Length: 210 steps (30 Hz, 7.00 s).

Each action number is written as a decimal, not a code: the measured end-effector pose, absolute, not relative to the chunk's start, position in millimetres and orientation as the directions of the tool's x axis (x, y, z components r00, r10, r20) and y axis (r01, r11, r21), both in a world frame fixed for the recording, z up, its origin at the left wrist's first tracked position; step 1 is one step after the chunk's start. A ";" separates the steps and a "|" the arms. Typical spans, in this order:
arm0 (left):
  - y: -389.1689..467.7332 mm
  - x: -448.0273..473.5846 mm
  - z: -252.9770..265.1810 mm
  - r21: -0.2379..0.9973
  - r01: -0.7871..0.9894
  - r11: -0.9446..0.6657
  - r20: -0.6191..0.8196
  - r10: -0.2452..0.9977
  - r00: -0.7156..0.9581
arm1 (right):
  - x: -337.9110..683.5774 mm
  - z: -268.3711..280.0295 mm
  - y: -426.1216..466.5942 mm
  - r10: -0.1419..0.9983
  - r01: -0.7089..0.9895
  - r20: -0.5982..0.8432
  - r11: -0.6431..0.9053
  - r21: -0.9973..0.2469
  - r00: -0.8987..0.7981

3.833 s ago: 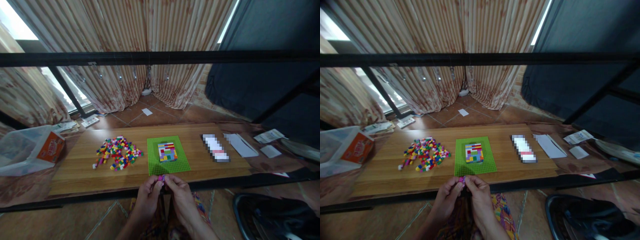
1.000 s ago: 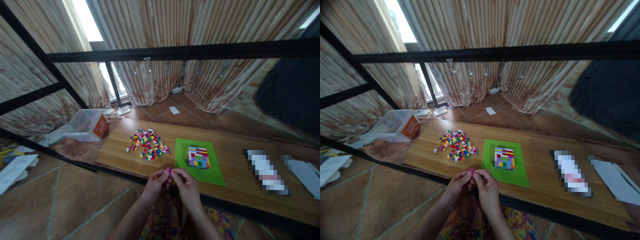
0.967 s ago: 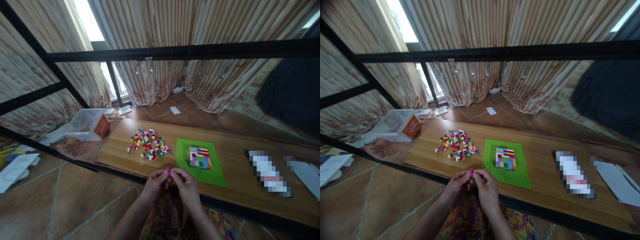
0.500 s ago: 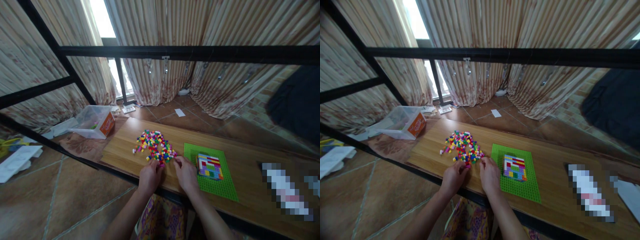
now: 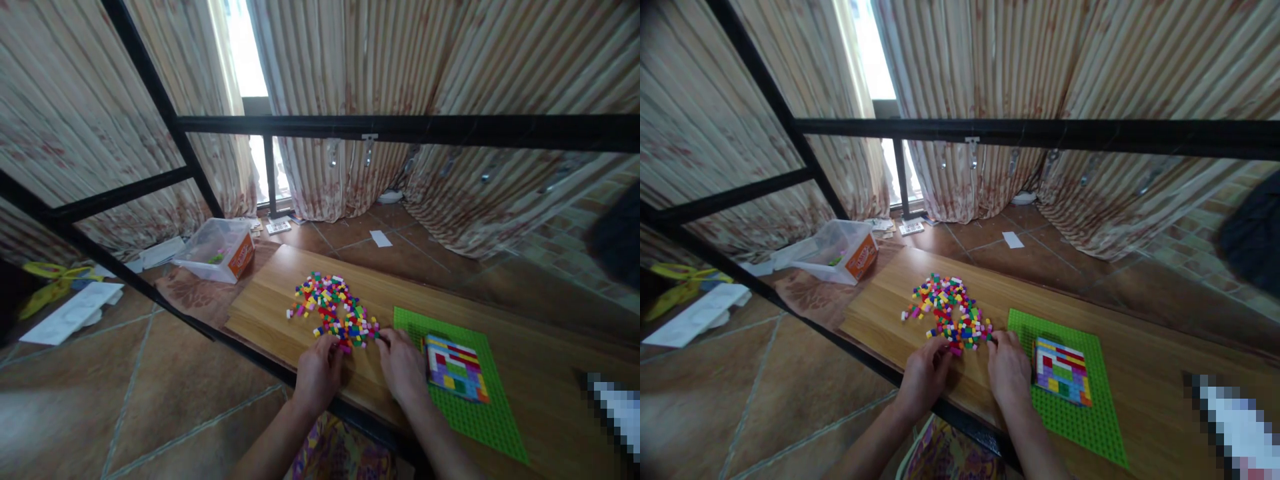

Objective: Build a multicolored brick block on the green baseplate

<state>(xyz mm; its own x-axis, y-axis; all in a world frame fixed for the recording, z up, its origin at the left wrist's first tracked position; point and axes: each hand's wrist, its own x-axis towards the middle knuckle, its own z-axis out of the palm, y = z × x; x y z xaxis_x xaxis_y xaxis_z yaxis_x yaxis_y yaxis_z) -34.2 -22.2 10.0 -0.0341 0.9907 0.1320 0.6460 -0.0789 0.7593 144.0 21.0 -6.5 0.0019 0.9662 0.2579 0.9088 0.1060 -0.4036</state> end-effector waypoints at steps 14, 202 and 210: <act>5.3 -6.1 34.5 0.989 -0.099 0.106 -0.099 0.992 0.075 | 131.6 45.0 -13.4 0.947 0.556 0.318 0.292 -0.778 -0.053; 6.6 -60.9 6.5 0.628 0.775 -0.064 0.181 0.981 -0.065 | 114.1 17.8 30.3 0.934 0.851 0.198 0.354 -0.388 -0.298; 3.9 -63.2 6.1 0.685 0.722 -0.095 0.211 0.975 -0.071 | 110.8 15.7 31.0 0.941 0.889 0.228 0.318 -0.329 -0.251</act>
